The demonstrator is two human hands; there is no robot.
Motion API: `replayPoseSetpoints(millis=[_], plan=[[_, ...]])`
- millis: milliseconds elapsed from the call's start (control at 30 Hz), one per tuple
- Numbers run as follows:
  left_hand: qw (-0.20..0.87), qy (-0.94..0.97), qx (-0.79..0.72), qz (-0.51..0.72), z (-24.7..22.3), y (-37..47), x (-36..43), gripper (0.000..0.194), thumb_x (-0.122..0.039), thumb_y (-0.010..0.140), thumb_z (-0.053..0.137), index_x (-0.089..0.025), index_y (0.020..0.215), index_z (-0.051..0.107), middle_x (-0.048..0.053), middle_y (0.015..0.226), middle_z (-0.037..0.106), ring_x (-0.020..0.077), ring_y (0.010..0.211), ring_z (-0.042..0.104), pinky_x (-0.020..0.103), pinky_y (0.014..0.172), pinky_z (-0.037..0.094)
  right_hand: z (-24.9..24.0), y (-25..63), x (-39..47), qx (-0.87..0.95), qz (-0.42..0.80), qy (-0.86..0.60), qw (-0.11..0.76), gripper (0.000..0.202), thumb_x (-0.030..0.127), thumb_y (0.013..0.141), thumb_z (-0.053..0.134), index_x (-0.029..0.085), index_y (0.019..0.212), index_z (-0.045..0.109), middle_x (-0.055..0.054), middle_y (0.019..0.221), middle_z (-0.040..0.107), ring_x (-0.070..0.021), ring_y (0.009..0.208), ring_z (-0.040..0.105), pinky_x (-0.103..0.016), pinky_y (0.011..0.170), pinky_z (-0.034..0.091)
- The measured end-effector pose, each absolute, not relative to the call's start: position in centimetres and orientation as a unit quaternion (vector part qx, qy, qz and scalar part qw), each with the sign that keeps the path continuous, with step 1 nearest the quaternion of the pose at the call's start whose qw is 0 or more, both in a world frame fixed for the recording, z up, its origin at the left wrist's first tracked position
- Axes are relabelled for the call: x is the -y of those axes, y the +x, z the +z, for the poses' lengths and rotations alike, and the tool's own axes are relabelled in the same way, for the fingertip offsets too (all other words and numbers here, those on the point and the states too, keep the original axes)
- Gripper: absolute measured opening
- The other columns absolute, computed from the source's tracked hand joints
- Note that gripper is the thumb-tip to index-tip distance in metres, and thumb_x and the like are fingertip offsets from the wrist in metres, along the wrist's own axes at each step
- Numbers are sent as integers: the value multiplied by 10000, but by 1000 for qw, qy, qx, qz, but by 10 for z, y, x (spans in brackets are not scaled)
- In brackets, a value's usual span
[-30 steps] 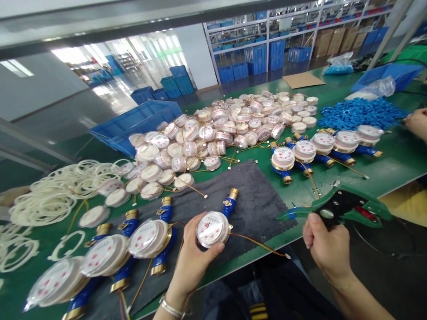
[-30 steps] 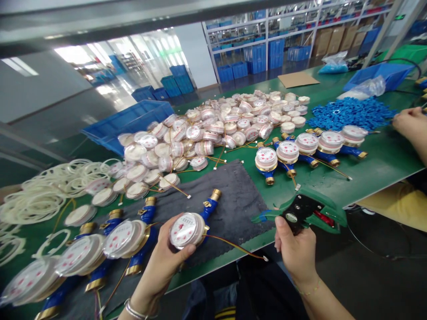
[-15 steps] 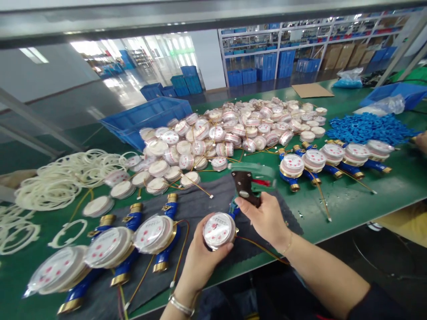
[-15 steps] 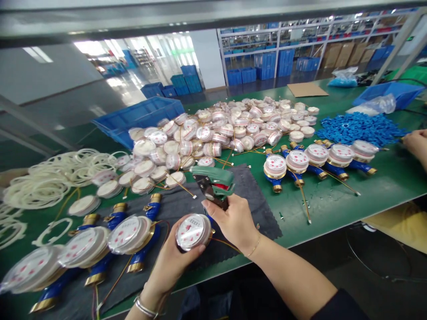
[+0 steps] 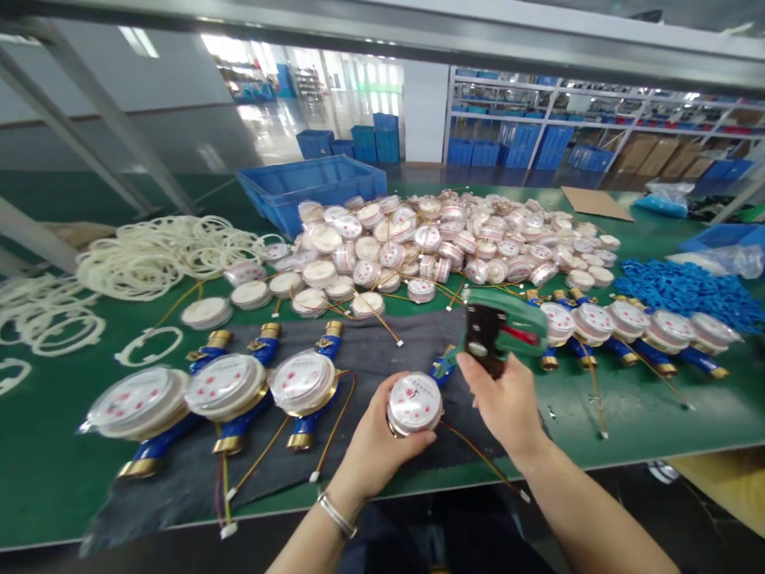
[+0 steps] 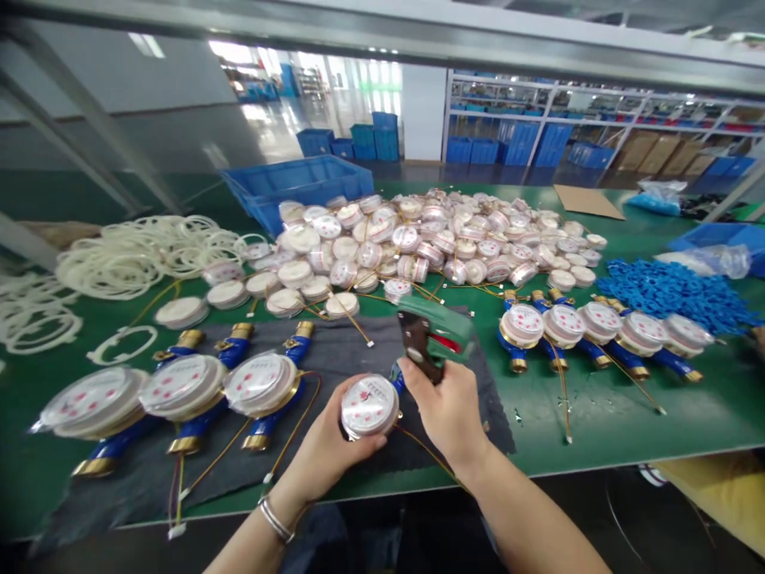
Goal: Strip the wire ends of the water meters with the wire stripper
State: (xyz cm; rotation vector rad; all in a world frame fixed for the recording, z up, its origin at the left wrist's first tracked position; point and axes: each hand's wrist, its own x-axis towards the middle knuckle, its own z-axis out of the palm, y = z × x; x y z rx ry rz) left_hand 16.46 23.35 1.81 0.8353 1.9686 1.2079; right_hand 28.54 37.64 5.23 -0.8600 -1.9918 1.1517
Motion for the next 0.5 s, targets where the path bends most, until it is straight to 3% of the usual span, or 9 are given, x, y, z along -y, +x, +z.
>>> replayPoseSetpoints(millis=[67, 200, 400, 500], plan=[[324, 332, -755, 464, 15, 165, -232, 761, -245, 606, 767, -214, 1253, 367, 71, 1228, 540, 233, 1108, 529, 389, 1005, 391, 61, 301, -360, 789, 403, -289, 362, 330, 387, 846, 570, 198, 577, 592, 39, 432, 551, -112, 364, 537, -199, 401, 425], [285, 334, -761, 478, 4, 166, -230, 739, -315, 605, 764, -198, 1240, 405, 95, 1239, 532, 259, 1114, 526, 418, 1009, 397, 70, 316, -326, 848, 370, -157, 344, 190, 359, 846, 570, 211, 873, 685, -9, 696, 704, -173, 602, 669, -246, 610, 547], [285, 342, -736, 509, 2, 169, -224, 655, -283, 661, 693, -182, 1249, 422, 125, 1262, 526, 282, 1145, 513, 422, 1049, 368, 54, 296, -310, 861, 420, -126, 256, 207, 295, 841, 576, 205, 1001, 672, -38, 922, 710, -207, 858, 673, -269, 791, 539], [284, 347, -729, 518, 3, 170, -222, 649, -288, 663, 687, -180, 1247, 425, 124, 1249, 540, 283, 1138, 522, 414, 1048, 373, 52, 292, -309, 869, 403, -129, 257, 220, 285, 833, 586, 197, 1017, 671, -47, 928, 707, -217, 857, 672, -284, 794, 538]])
